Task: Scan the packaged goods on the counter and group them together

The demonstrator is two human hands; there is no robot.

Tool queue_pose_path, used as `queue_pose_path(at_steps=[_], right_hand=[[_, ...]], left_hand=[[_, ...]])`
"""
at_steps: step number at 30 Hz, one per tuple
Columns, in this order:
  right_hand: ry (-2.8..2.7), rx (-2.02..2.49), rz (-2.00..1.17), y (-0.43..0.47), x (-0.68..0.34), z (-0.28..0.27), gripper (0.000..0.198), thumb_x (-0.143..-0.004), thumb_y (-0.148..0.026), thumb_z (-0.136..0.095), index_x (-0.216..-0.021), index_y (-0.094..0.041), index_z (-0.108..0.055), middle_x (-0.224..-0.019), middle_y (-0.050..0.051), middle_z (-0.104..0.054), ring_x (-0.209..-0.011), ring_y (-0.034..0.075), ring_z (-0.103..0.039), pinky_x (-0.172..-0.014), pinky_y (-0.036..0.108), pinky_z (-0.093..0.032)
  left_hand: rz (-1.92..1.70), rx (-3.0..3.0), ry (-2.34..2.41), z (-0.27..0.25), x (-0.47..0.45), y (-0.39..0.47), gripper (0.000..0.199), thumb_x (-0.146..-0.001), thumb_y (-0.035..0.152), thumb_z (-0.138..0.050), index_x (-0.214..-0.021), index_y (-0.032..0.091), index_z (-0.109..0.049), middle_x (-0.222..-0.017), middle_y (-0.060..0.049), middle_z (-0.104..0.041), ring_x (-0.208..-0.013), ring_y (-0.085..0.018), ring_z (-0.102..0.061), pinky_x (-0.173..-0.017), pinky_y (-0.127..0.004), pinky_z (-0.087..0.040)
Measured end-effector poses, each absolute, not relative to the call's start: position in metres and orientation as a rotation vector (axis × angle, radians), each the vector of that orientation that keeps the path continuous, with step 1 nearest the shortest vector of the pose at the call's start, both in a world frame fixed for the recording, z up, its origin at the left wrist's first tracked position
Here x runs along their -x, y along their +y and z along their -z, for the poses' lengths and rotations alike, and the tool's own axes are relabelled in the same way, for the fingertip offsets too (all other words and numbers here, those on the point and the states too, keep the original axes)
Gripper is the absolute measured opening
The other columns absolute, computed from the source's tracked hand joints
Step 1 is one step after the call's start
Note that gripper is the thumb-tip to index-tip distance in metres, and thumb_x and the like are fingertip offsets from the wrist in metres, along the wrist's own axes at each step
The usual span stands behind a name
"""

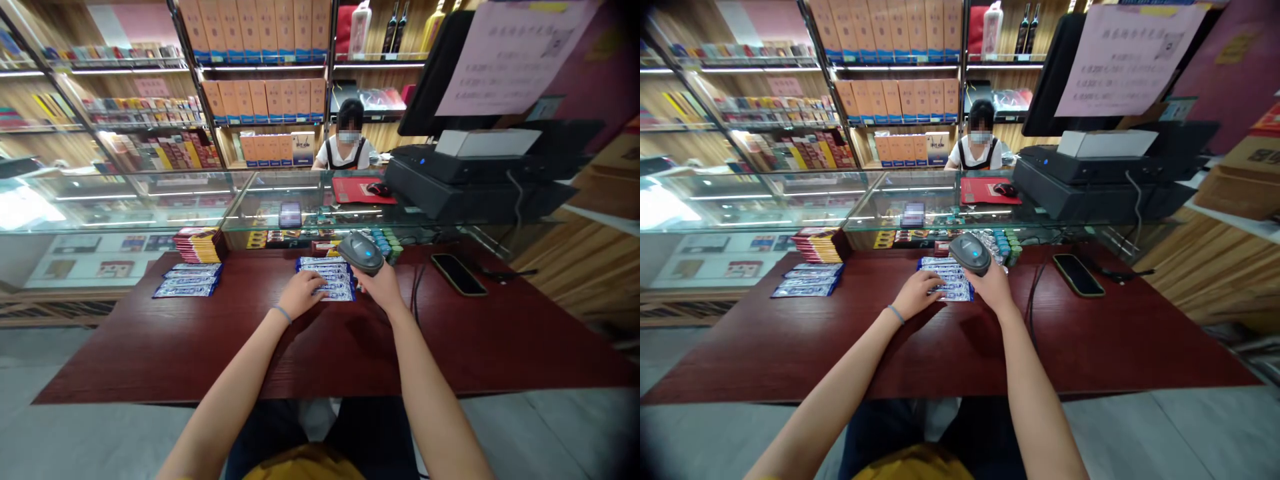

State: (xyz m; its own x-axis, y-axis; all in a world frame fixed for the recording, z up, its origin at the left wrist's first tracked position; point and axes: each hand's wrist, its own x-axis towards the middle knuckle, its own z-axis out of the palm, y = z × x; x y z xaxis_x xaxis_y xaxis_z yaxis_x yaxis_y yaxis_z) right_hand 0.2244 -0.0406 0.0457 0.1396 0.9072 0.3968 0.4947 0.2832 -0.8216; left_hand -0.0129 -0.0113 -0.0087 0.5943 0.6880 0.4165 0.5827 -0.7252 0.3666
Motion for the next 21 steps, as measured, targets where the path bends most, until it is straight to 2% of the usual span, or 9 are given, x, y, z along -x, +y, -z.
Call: queue_pose_path(at_steps=[4,10,16,19,21], right_hand=[[-1.489,1.358,-0.484,-0.0403,-0.2240,-0.0437,0.050,-0.079,-0.050,-0.072,-0.120,-0.022,-0.067,-0.098,0.010,-0.079,-0.103,0.034,-0.073,-0.080,0.045,-0.061],[-1.479,1.375,-0.464,-0.0382,-0.2229,-0.0399,0.052,-0.078,-0.050,-0.073,-0.121,-0.022,-0.066,-0.104,0.011,-0.078,-0.109,0.035,-0.072,-0.082,0.045,-0.061],[-1.488,1.350,-0.481,-0.0404,-0.2221,-0.0434,0.051,-0.080,-0.048,-0.072,-0.123,-0.022,-0.065,-0.106,0.011,-0.079,-0.108,0.034,-0.072,-0.084,0.045,-0.061],[-1.485,1.352,-0.482,-0.0420,-0.2217,-0.0456,0.052,-0.080,-0.049,-0.073,-0.124,-0.022,-0.065,-0.102,0.010,-0.079,-0.106,0.034,-0.072,-0.083,0.046,-0.061],[-1.482,1.352,-0.480,-0.0426,-0.2215,-0.0462,0.053,-0.080,-0.050,-0.072,-0.124,-0.022,-0.065,-0.101,0.010,-0.079,-0.105,0.034,-0.073,-0.082,0.046,-0.061]], left_hand=[[-0.690,-2.716,1.056,0.0092,0.0224,-0.0134,0.022,-0.090,0.036,-0.074,-0.108,0.023,-0.079,-0.115,-0.010,-0.072,-0.109,-0.027,-0.063,-0.098,-0.042,-0.050],[-0.615,-2.752,0.994,0.0070,0.0235,-0.0141,0.021,-0.094,0.035,-0.070,-0.108,0.021,-0.078,-0.118,-0.010,-0.072,-0.111,-0.027,-0.063,-0.098,-0.041,-0.049],[-0.663,-2.709,0.945,0.0030,0.0199,-0.0172,0.023,-0.103,0.030,-0.054,-0.112,0.021,-0.073,-0.110,-0.009,-0.075,-0.104,-0.023,-0.067,-0.093,-0.036,-0.050],[-0.616,-2.713,0.909,0.0023,0.0212,-0.0175,0.026,-0.100,0.035,-0.061,-0.119,0.021,-0.072,-0.116,-0.009,-0.073,-0.106,-0.023,-0.067,-0.093,-0.036,-0.050],[-0.580,-2.740,0.900,0.0023,0.0239,-0.0169,0.030,-0.095,0.042,-0.068,-0.116,0.022,-0.074,-0.120,-0.010,-0.072,-0.110,-0.025,-0.066,-0.096,-0.038,-0.049]])
